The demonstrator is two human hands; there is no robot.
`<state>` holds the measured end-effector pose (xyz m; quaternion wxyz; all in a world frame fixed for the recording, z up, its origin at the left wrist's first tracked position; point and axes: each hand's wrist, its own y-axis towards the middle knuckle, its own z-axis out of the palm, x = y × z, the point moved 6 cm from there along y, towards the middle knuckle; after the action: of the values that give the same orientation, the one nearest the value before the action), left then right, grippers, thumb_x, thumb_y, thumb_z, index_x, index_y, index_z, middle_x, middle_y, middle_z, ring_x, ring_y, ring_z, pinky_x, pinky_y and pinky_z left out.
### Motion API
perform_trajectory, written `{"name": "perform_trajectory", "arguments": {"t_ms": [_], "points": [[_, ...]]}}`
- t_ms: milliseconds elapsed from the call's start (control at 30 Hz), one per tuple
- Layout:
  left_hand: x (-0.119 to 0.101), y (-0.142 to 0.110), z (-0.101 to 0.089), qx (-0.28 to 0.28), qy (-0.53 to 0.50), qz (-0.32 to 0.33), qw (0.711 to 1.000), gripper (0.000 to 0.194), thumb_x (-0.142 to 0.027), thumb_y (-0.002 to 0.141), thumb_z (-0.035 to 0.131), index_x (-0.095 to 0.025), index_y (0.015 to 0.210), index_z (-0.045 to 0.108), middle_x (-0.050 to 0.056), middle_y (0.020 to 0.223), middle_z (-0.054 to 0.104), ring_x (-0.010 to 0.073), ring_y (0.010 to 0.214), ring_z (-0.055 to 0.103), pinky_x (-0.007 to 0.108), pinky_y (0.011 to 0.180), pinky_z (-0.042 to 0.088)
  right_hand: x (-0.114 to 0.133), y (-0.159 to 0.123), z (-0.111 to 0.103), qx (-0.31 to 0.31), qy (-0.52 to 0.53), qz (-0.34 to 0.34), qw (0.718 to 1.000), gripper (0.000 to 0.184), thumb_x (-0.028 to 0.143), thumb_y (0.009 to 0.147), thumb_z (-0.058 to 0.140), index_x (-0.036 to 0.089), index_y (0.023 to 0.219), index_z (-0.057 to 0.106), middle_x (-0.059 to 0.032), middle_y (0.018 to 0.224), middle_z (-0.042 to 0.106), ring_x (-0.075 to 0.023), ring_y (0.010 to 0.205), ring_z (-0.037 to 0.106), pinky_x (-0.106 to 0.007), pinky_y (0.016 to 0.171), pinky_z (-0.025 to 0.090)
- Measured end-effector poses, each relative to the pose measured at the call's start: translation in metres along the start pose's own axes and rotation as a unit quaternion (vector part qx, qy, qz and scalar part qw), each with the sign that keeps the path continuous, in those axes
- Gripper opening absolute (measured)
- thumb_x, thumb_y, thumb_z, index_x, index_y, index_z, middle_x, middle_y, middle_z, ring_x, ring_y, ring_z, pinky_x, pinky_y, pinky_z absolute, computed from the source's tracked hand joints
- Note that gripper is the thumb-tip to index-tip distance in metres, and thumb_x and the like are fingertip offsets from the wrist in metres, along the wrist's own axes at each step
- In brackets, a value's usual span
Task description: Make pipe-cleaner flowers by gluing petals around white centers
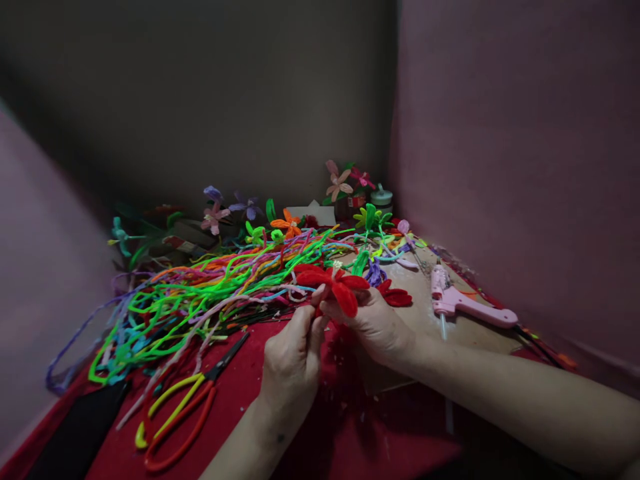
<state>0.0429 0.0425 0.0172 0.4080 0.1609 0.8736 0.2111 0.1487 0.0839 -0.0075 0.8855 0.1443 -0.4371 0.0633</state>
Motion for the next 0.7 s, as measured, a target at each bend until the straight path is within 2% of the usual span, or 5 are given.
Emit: {"name": "perform_trajectory", "arguments": {"t_ms": [100,200,333,533,700], "points": [[0.007,-0.001,0.002,0.007,-0.064,-0.060,0.996,0.016,-0.026,0.084,0.049,-0.021,0.070,0.055,-0.004,0.053,0.045,0.0096,0.045,0.039,0.020,0.045,0.032,0.002,0.000,0.003,0.011,-0.005,-0.005,1.000,0.020,0.030,0.059,0.079,0.020,0.075,0.072,0.0008,0.070,0.069,-0.0157,0.073,0.061,-0.031,0.075,0.049],[0.011,0.000,0.005,0.023,-0.159,-0.120,0.980,0.022,-0.029,0.083,0.051,-0.020,0.063,0.052,-0.005,0.051,0.043,0.0086,0.045,0.035,0.020,0.043,0.029,0.005,0.000,0.004,0.020,-0.019,-0.015,1.000,0.024,0.031,0.059,0.079,0.021,0.080,0.071,-0.0002,0.077,0.070,-0.0173,0.080,0.061,-0.033,0.080,0.049],[0.013,0.000,0.008,0.026,-0.256,-0.185,0.948,0.019,-0.034,0.080,0.057,-0.018,0.069,0.055,-0.006,0.052,0.042,0.0073,0.045,0.033,0.019,0.041,0.026,0.009,-0.001,0.004,0.030,-0.027,-0.035,0.999,0.021,0.028,0.058,0.080,0.022,0.075,0.071,0.0001,0.085,0.069,-0.0162,0.085,0.061,-0.033,0.086,0.046],[0.015,-0.002,0.010,0.018,-0.345,-0.218,0.913,0.016,-0.033,0.077,0.061,-0.017,0.077,0.059,-0.006,0.053,0.042,0.0057,0.046,0.032,0.018,0.042,0.025,0.014,-0.003,0.011,0.078,-0.072,-0.035,0.994,0.019,0.033,0.067,0.074,0.023,0.083,0.071,-0.0013,0.092,0.068,-0.0176,0.092,0.059,-0.034,0.092,0.042],[0.019,-0.002,0.011,0.037,-0.384,-0.225,0.895,0.023,-0.035,0.076,0.063,-0.016,0.064,0.055,-0.006,0.051,0.040,0.0054,0.046,0.030,0.019,0.043,0.024,0.020,-0.004,0.012,0.098,-0.122,-0.057,0.986,0.016,0.036,0.073,0.068,0.021,0.078,0.069,-0.0002,0.082,0.065,-0.0168,0.085,0.058,-0.031,0.085,0.044]]}}
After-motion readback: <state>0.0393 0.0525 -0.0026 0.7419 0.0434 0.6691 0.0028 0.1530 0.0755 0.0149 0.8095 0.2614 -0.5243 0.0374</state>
